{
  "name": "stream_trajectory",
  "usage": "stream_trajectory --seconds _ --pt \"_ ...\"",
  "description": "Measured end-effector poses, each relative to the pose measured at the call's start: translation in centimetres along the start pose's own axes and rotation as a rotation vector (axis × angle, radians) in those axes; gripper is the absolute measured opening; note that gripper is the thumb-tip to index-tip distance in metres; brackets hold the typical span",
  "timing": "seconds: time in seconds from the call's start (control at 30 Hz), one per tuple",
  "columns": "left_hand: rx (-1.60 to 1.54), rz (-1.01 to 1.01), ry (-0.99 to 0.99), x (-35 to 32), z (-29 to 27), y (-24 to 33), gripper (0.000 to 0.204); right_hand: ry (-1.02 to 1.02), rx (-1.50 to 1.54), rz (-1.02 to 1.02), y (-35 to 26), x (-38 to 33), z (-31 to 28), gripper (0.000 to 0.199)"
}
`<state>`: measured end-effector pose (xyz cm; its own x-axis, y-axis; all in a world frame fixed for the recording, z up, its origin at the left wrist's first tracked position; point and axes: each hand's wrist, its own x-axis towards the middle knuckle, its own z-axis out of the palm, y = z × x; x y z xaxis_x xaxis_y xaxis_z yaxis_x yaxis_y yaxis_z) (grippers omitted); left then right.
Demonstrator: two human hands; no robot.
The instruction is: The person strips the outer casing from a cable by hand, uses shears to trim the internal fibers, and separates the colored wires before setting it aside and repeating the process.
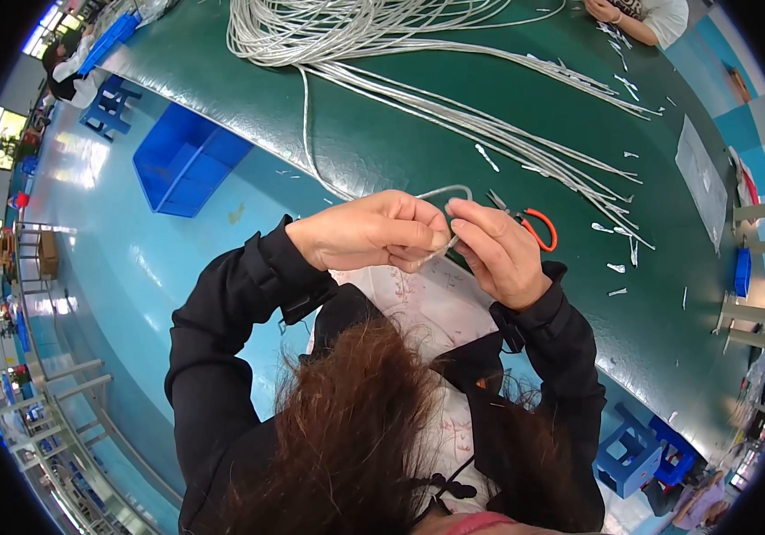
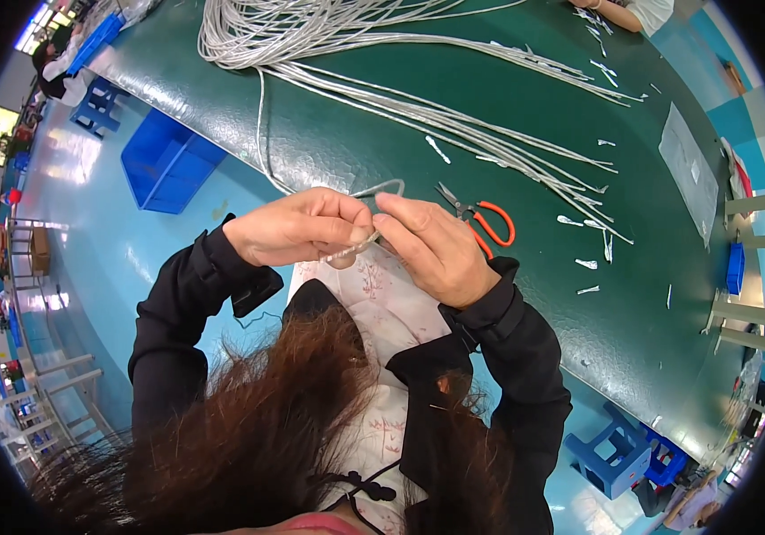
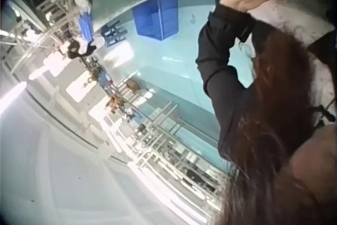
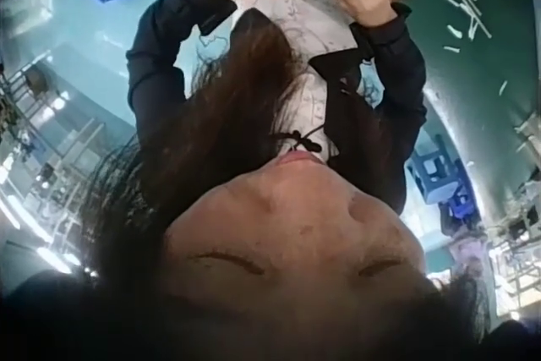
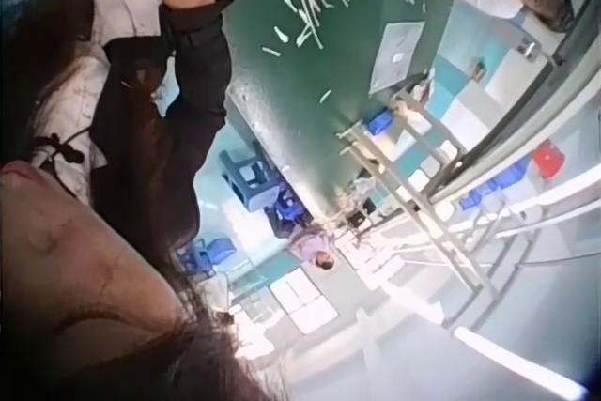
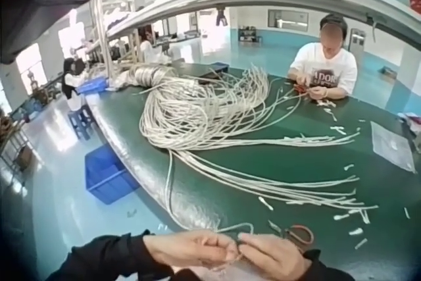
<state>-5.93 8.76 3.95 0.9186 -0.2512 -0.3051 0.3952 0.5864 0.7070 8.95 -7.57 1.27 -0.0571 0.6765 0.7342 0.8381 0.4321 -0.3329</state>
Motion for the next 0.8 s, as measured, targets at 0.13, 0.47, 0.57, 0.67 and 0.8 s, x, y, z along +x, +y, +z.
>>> stream_trajectory --seconds 0.13,0.47,0.57,0.67,0.8 --pt "0.255 0.200 0.179 0.5 0.8 -0.2 0.009 -0.028 0.126 0.216 -0.3 -0.7 -0.1 0.028" --pt "1.289 0.937 0.592 2.7 2.2 -0.8 0.005 0.123 1.082 0.944 -0.8 -0.7 -0.5 0.011" --pt "1.355 0.947 0.578 2.5 2.4 -0.4 0.003 0.104 1.070 0.940 -0.9 -0.6 -0.7 0.011" --pt "1.170 0.796 0.562 2.1 2.9 -0.3 0.003 0.064 0.590 0.675 -0.6 -0.8 -0.4 0.013" --pt "0.548 0.509 0.465 2.4 2.9 -0.8 0.005 0.106 0.286 0.476 -0.8 -0.9 0.1 0.016"
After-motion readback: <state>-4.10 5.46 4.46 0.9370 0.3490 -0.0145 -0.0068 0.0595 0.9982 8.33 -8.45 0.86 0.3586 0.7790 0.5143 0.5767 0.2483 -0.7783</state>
